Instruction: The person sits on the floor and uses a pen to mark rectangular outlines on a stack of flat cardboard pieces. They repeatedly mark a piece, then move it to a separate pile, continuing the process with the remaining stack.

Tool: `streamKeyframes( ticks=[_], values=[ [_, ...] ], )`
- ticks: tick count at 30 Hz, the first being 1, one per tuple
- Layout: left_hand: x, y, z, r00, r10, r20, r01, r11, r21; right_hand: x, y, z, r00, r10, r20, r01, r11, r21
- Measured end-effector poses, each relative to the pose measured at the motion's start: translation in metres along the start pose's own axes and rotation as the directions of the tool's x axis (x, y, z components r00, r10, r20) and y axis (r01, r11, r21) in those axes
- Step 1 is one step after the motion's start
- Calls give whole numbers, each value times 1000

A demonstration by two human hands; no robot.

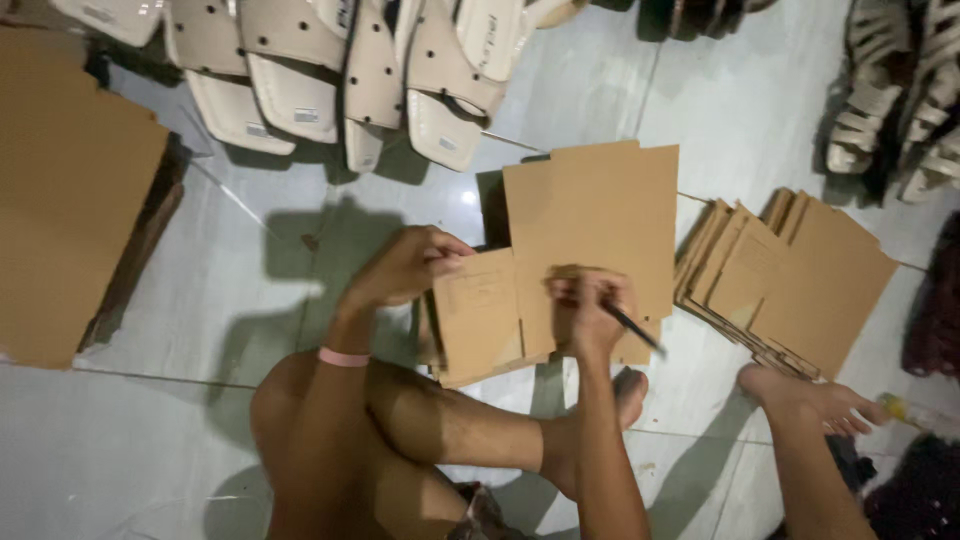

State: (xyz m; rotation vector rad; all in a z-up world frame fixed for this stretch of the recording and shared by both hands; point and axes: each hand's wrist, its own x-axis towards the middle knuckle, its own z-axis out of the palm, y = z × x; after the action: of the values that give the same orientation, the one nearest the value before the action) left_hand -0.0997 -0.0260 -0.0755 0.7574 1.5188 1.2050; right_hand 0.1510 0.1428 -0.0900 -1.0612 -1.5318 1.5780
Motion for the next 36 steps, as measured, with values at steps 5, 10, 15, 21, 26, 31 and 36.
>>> streamKeyframes(
  ticks=[5,10,15,21,26,31,36],
  values=[
    [-15,28,-3,995,61,-80,-64,997,-36,-34,-15,-72,793,-380,-476,261,918,-298],
    [-6,71,67,984,115,-138,-98,988,122,-72,-48,-112,943,224,-246,-55,834,549],
    [19,133,152,966,254,-46,-258,942,-216,-55,-54,-170,877,143,-459,5,952,306],
    [7,128,151,969,192,-156,-142,948,283,30,-7,-322,843,-21,-538,244,906,346],
    [-28,63,76,761,584,-282,-5,441,898,45,30,-335,707,397,-585,-185,903,388],
    [-34,13,41,912,145,-384,125,793,596,-20,32,-244,702,281,-654,-189,959,209],
    [-40,6,42,820,421,-388,-29,707,706,-46,7,-142,946,171,-274,-185,982,-24]
  ],
)
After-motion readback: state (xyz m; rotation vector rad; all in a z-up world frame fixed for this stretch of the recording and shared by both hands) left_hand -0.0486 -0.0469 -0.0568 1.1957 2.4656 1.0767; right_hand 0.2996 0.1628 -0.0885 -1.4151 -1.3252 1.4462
